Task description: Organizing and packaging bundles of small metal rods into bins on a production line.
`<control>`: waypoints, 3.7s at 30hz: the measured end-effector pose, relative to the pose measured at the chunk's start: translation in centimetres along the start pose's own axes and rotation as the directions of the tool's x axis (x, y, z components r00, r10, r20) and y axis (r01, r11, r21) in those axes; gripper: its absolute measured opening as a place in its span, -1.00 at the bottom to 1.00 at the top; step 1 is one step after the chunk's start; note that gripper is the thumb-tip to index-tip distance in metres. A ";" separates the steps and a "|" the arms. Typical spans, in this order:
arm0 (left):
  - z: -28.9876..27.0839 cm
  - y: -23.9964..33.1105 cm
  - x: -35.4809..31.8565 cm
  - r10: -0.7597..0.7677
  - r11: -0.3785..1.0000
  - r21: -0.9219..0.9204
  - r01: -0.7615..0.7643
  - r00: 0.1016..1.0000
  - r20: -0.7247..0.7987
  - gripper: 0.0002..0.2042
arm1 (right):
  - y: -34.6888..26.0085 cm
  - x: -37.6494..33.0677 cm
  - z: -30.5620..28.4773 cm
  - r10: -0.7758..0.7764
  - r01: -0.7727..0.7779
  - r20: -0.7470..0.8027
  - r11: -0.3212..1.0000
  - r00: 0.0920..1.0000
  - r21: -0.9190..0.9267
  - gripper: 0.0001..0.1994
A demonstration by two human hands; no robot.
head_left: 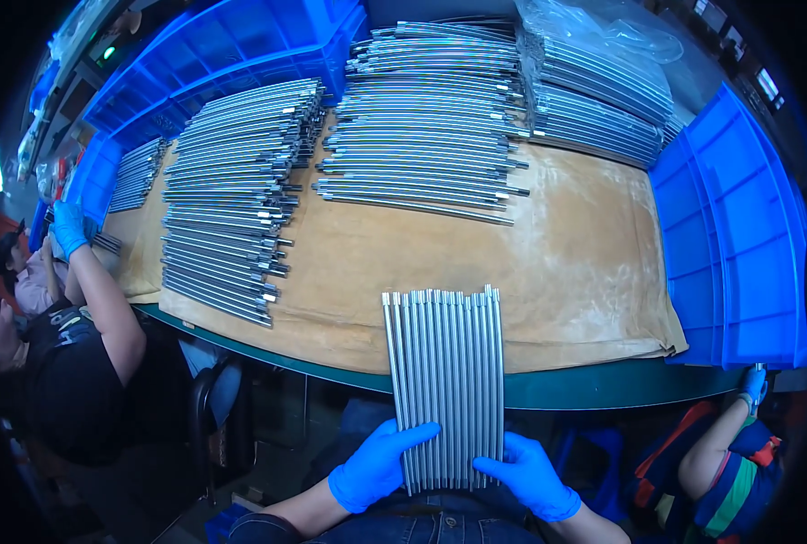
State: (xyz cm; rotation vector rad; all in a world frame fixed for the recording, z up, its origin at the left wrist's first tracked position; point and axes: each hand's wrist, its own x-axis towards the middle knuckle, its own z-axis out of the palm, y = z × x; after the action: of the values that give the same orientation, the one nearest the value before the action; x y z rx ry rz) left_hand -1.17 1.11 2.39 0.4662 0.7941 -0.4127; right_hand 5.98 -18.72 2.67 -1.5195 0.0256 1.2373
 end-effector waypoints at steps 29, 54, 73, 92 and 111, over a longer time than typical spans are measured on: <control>-0.1 0.8 1.2 0.121 0.986 0.116 -0.123 0.992 0.028 -0.60 | 3.5 1.9 1.1 -0.176 -0.495 0.611 0.437 0.772 0.751 -0.11; -2.1 -1.9 0.0 0.373 0.893 0.212 -0.397 0.916 0.147 -0.67 | 4.5 1.5 1.4 -0.219 -0.204 0.463 0.683 0.859 0.701 -0.13; -2.9 -1.4 0.7 0.266 0.950 0.116 -0.290 0.947 0.181 -0.65 | 4.3 1.4 1.4 -0.224 -0.159 0.447 0.724 0.866 0.671 -0.17; -1.0 -1.5 0.9 0.319 0.918 0.210 -0.337 0.941 0.117 -0.64 | 2.9 0.8 1.6 -0.227 -0.130 0.441 0.754 0.868 0.643 -0.24; -2.3 0.0 0.1 0.175 0.977 0.077 -0.199 0.954 0.242 -0.64 | 1.0 -0.8 1.1 -0.032 -0.046 0.206 0.931 0.978 0.361 -0.60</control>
State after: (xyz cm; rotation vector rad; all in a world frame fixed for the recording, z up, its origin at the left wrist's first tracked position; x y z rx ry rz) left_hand -2.41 2.33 0.94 0.5708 0.4968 -0.3243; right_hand 4.24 -18.74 2.72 -1.0646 0.1171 1.3101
